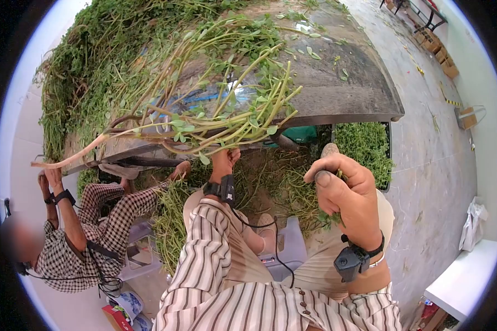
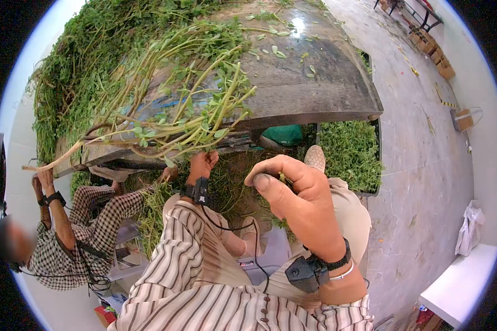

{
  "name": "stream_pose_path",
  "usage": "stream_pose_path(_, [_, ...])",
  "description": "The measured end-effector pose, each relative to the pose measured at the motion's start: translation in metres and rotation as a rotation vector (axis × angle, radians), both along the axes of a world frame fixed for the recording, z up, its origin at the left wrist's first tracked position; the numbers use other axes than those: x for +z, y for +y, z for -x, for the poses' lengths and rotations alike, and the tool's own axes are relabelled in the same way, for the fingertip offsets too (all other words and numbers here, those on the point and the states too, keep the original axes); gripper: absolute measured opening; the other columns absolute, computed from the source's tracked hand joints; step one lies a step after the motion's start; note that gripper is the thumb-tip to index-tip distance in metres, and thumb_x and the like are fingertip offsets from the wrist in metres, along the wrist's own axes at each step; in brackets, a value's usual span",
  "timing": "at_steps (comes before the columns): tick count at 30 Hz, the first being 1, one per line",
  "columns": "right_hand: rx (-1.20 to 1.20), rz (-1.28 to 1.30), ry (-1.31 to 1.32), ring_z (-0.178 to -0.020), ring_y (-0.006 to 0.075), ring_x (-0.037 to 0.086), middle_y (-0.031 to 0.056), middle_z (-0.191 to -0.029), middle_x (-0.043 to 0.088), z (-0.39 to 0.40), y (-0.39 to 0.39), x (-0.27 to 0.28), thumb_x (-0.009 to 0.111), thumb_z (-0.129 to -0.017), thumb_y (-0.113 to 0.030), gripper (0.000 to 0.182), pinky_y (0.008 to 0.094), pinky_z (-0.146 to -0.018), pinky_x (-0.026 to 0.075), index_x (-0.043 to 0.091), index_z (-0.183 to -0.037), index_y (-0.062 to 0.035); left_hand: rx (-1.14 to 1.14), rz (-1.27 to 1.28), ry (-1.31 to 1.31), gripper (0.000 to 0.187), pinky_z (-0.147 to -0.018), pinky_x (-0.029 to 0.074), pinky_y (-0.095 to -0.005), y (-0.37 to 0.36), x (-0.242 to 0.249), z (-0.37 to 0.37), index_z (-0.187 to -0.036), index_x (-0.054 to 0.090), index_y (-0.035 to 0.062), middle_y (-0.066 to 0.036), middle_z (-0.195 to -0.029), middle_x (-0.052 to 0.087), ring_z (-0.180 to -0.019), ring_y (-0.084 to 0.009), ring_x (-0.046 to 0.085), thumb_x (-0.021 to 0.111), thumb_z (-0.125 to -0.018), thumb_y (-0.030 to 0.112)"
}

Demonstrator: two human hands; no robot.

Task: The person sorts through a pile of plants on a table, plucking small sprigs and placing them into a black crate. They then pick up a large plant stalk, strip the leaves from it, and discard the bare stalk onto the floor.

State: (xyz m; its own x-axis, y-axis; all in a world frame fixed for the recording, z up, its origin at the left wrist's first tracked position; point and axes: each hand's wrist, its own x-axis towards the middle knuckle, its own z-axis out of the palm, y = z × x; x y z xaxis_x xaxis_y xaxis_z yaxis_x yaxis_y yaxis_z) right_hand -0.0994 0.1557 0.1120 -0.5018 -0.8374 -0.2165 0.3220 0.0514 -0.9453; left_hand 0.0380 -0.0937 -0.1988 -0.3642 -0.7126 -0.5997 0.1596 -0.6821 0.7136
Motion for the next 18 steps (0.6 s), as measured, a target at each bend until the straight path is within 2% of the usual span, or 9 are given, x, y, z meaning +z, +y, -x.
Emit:
stream_pose_path(2, [0.009, -0.007, 0.008, -0.050, -0.0011, 0.037, -0.0074, -0.065, 0.049, 0.000, 0.000, 0.000, 0.059, -0.088, -0.013, 0.011, 0.0176, -0.044, 0.026, 0.064, -0.091, -0.0029, -0.103, 0.024, 0.229, 0.027, -0.058, 0.049, -0.0347, -0.009, -0.029, -0.013, -0.107, 0.050, -0.0074, -0.015, -0.092, 0.055, -0.072, -0.0228, 0.053, 0.043, -0.097, 0.017])
stream_pose_path(5, [0.014, -0.012, 0.013, -0.051, -0.0010, 0.038, -0.0069, -0.066, 0.050, 0.001, 0.000, 0.002, 0.058, -0.088, -0.012, 0.011, 0.0174, -0.044, 0.027, 0.064, -0.090, -0.0027, -0.100, 0.070, 0.173, 0.028, -0.065, 0.055, -0.0360, -0.008, -0.023, -0.012, -0.111, 0.049, -0.0086, -0.020, -0.100, 0.056, -0.078, -0.0252, 0.057, 0.041, -0.096, 0.014])
stream_pose_path(9, [-0.003, -0.017, 0.000, -0.051, -0.0011, 0.038, -0.0067, -0.067, 0.051, 0.000, -0.001, 0.003, 0.058, -0.088, -0.012, 0.011, 0.0173, -0.045, 0.028, 0.064, -0.090, -0.0027, -0.012, 0.018, 0.178, 0.030, -0.066, 0.055, -0.0344, -0.006, -0.012, -0.006, -0.112, 0.049, -0.0087, -0.018, -0.099, 0.057, -0.078, -0.0245, 0.057, 0.043, -0.096, 0.017])
stream_pose_path(12, [-0.006, -0.012, 0.020, -0.052, -0.0010, 0.039, -0.0066, -0.067, 0.052, 0.001, -0.001, 0.004, 0.059, -0.088, -0.012, 0.010, 0.0172, -0.045, 0.028, 0.063, -0.090, -0.0028, -0.028, -0.023, 0.227, 0.031, -0.067, 0.056, -0.0330, -0.004, -0.004, -0.005, -0.114, 0.052, -0.0054, -0.013, -0.098, 0.061, -0.085, -0.0217, 0.061, 0.045, -0.096, 0.019])
stream_pose_path(16, [-0.007, -0.019, 0.008, -0.052, -0.0009, 0.039, -0.0066, -0.068, 0.052, 0.000, 0.000, 0.002, 0.059, -0.087, -0.012, 0.010, 0.0172, -0.045, 0.028, 0.063, -0.090, -0.0029, -0.050, -0.057, 0.206, 0.031, -0.068, 0.056, -0.0338, -0.006, -0.015, -0.010, -0.116, 0.052, -0.0033, -0.013, -0.101, 0.061, -0.087, -0.0219, 0.062, 0.045, -0.096, 0.019])
stream_pose_path(18, [-0.014, -0.015, 0.017, -0.051, -0.0008, 0.039, -0.0067, -0.066, 0.051, 0.000, -0.001, 0.001, 0.059, -0.088, -0.012, 0.011, 0.0173, -0.045, 0.027, 0.063, -0.090, -0.0031, -0.115, -0.030, 0.275, 0.032, -0.071, 0.056, -0.0356, -0.006, -0.020, -0.016, -0.117, 0.051, -0.0040, -0.014, -0.100, 0.061, -0.088, -0.0228, 0.062, 0.046, -0.096, 0.019])
